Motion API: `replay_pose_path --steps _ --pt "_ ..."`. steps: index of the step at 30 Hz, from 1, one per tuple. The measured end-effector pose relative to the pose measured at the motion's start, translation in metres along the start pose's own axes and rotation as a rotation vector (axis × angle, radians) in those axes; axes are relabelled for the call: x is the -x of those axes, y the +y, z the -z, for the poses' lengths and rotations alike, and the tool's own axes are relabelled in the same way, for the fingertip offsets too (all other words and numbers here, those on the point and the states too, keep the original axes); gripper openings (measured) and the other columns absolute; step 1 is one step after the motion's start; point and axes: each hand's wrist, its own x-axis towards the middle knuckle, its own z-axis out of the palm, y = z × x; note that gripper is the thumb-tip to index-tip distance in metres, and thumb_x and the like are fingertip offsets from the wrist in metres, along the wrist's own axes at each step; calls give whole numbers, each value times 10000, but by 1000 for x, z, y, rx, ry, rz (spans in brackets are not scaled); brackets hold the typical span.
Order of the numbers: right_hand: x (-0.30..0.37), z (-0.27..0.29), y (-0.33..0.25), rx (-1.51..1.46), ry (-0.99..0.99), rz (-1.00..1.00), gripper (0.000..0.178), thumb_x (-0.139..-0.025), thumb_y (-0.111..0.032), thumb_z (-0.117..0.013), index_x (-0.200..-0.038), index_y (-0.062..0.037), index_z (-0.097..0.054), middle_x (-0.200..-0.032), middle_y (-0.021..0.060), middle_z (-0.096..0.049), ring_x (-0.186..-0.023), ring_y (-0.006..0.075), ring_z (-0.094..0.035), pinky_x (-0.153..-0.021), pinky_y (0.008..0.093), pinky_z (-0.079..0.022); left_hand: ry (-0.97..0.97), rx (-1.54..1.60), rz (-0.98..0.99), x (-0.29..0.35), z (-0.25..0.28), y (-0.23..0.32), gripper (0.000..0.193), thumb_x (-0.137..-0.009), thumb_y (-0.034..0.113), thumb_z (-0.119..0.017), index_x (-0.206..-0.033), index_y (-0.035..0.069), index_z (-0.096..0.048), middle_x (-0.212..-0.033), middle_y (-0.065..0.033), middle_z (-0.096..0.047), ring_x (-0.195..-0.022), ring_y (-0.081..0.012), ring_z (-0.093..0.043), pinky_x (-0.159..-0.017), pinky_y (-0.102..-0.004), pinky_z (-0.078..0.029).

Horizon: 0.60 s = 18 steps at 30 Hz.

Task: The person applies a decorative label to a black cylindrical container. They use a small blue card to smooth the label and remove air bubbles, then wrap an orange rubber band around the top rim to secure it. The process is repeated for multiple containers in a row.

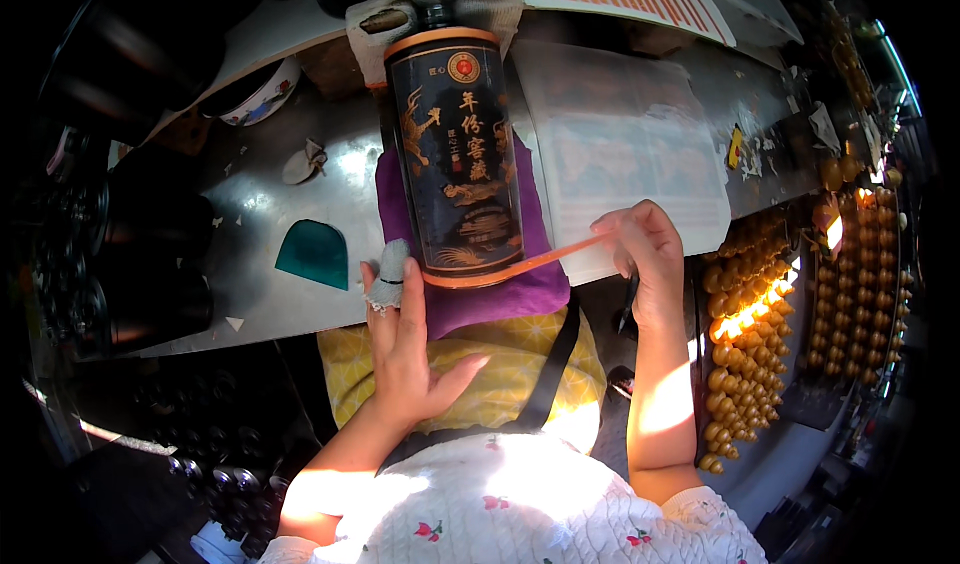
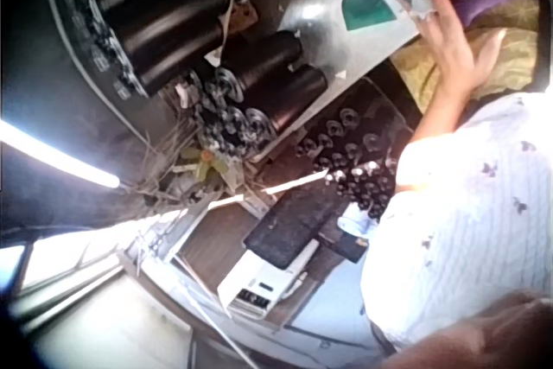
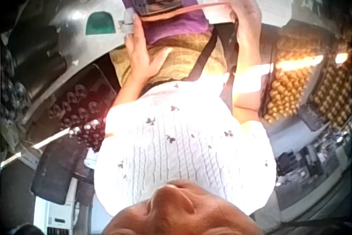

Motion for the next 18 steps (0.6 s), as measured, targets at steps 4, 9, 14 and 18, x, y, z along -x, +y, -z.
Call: replay_pose_path --steps 4,9,14,18 --pt "0 -2 0 29 -22 2 135 -951 -89 -596 -837 -80 -524 -928 86 -711 -746 49 -510 -613 192 -385 -1 -2 -1 1 -1 -1 1037 -795 423 -771 -1500 -126 -247 -1440 -345 -376 -1391 -529 -278 -1158 -650 -84" --pt "0 -5 2 45 -13 16 147 -952 -96 -600 -834 -82 -513 -932 74 -708 -755 43 -504 -620 196 -378 131 -152 -181 -6 -5 9 998 -766 465 -790 -1497 -43 -340 -1409 -349 -376 -1334 -508 -347 -1122 -721 -99" --pt "1 0 2 7 -22 14 149 -948 -94 -600 -830 -86 -509 -933 90 -710 -740 38 -513 -589 194 -373 95 -288 -191 -13 -2 18 928 -735 490 -811 -1474 65 -442 -1423 -347 -332 -1303 -523 -357 -1109 -747 -109" --pt "0 3 4 -52 -32 24 142 -945 -82 -592 -830 -89 -509 -937 111 -714 -720 34 -518 -553 190 -362 82 -309 -187 -13 0 18 922 -725 488 -821 -1465 73 -460 -1421 -357 -324 -1310 -527 -349 -1107 -749 -114"
